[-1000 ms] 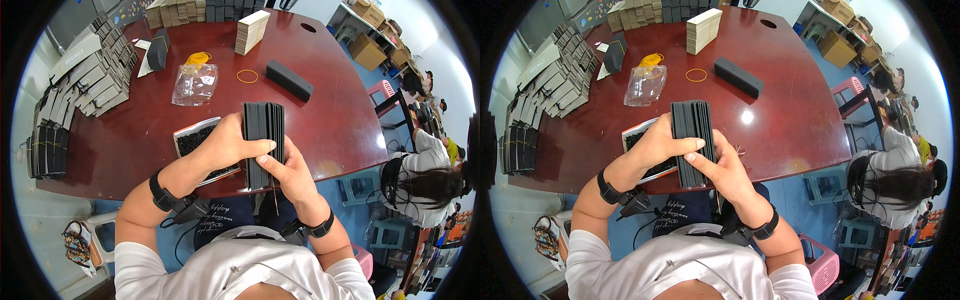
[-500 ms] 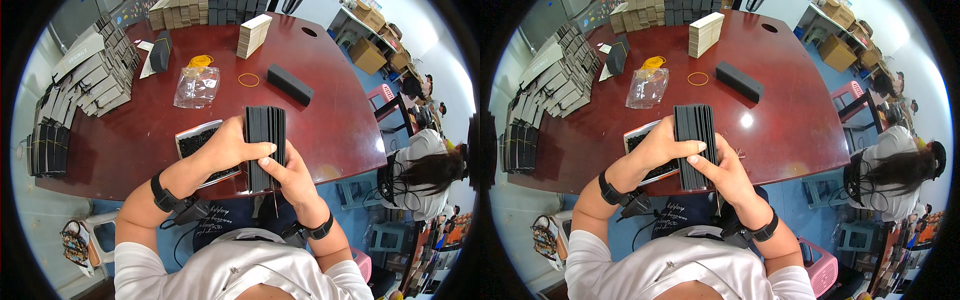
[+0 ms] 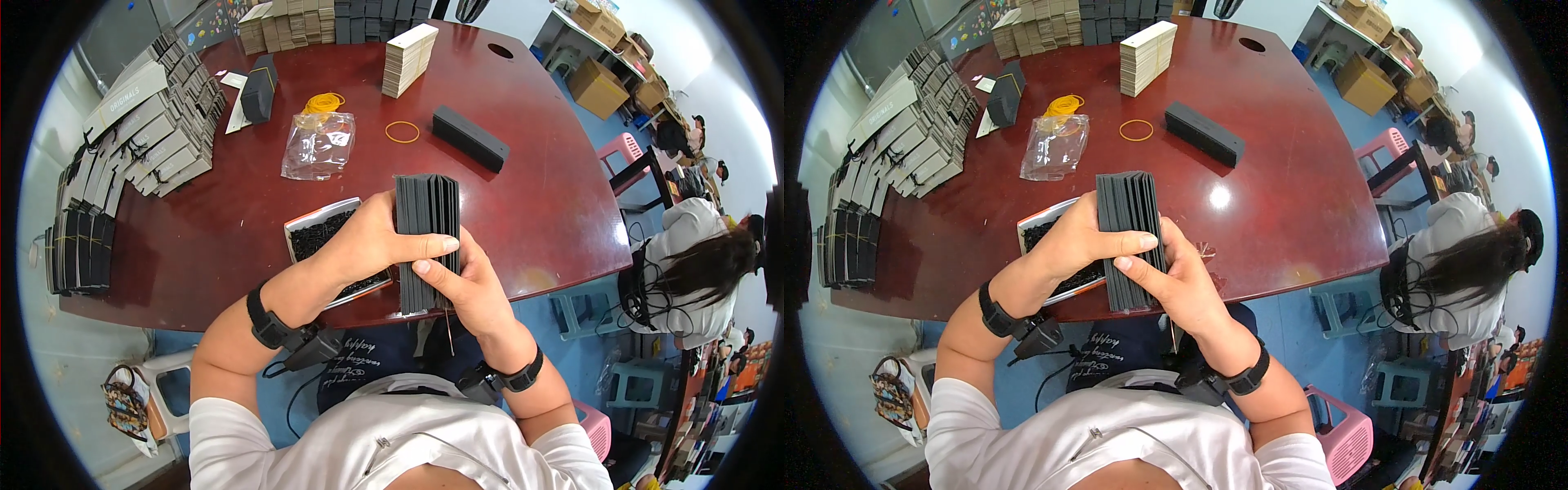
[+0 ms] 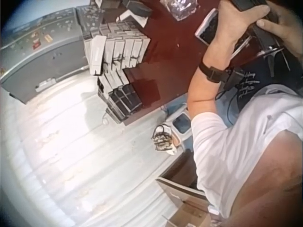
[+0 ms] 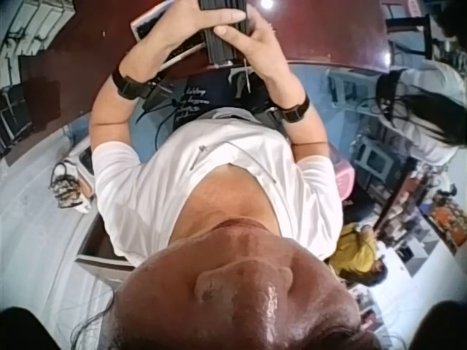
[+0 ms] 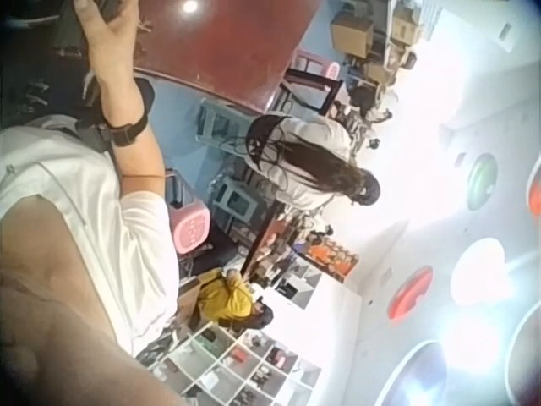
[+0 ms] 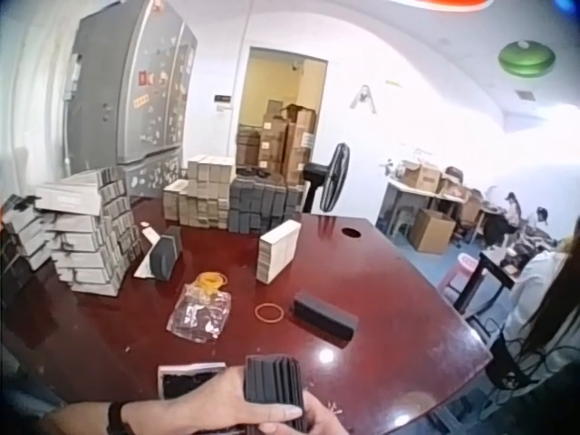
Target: Threading strings through product tags and organizing them into banded stacks.
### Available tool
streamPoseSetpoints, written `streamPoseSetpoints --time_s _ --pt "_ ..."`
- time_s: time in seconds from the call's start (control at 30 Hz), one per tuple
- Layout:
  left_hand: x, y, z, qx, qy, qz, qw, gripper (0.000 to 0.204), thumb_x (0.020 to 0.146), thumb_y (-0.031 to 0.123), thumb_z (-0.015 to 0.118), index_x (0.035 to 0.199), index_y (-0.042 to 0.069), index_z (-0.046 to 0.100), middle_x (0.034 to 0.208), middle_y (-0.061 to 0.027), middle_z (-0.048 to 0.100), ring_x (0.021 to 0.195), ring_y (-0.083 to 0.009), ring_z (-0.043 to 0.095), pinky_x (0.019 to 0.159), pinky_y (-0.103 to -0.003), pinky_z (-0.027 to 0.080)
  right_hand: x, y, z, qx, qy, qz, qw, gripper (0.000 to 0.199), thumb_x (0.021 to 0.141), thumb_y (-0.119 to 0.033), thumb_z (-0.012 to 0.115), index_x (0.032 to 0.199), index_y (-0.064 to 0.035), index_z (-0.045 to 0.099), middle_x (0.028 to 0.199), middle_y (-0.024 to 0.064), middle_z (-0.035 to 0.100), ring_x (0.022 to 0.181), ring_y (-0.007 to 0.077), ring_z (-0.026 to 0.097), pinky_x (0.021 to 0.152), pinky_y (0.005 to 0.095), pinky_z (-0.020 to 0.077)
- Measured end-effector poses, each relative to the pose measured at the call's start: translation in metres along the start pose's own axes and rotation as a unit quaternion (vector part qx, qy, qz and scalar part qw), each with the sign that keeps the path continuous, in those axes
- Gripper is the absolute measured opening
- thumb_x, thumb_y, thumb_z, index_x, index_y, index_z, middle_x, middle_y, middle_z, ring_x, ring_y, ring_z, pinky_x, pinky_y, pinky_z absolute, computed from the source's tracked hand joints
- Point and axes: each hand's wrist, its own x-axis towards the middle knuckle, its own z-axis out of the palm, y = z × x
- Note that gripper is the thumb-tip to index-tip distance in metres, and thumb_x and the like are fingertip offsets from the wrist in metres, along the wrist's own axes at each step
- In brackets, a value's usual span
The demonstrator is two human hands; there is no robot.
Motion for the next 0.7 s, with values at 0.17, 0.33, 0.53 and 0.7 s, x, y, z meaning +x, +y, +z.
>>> streamPoseSetpoints --time_s 0.17,0.33,0.53,0.7 --pt "0.000 0.000 0.000 0.012 0.007 0.010 1.000 0.024 0.079 0.012 0.072 0.098 0.003 0.061 0.089 -0.0017 0.063 0.082 -0.0101 0.060 0.074 -0.026 0.049 0.000 -0.002 0.001 -0.001 0.004 0.008 1.000 0.049 0.088 -0.012 0.067 0.129 -0.0010 0.043 0.114 0.0042 0.055 0.105 0.0099 0.053 0.091 0.0276 0.0447" --pt "0.000 -0.002 -0.002 -0.002 0.013 -0.005 1.000 0.036 0.076 0.016 0.077 0.104 0.001 0.060 0.092 -0.0036 0.063 0.084 -0.0104 0.059 0.074 -0.028 0.050 0.000 -0.002 0.003 0.006 0.003 0.020 1.000 0.048 0.088 -0.012 0.066 0.128 -0.0007 0.043 0.113 0.0047 0.055 0.104 0.0100 0.053 0.090 0.0278 0.0461" --pt "-0.001 0.006 0.001 0.016 0.007 0.003 1.000 0.034 0.077 0.011 0.071 0.108 0.001 0.060 0.096 -0.0046 0.064 0.090 -0.0123 0.060 0.083 -0.029 0.048 0.000 -0.003 0.004 -0.045 0.005 -0.037 0.998 0.044 0.089 -0.014 0.065 0.125 0.0003 0.044 0.112 0.0065 0.056 0.102 0.0111 0.055 0.088 0.0290 0.0473" --pt "-0.003 0.009 -0.001 -0.052 -0.005 0.026 0.998 0.035 0.078 0.016 0.076 0.105 0.001 0.061 0.096 -0.0062 0.065 0.089 -0.0143 0.062 0.082 -0.030 0.049 0.002 -0.018 0.010 -0.169 -0.035 -0.061 0.983 0.054 0.092 -0.012 0.060 0.136 0.0026 0.033 0.123 0.0091 0.051 0.113 0.0146 0.049 0.096 0.0313 0.0413"
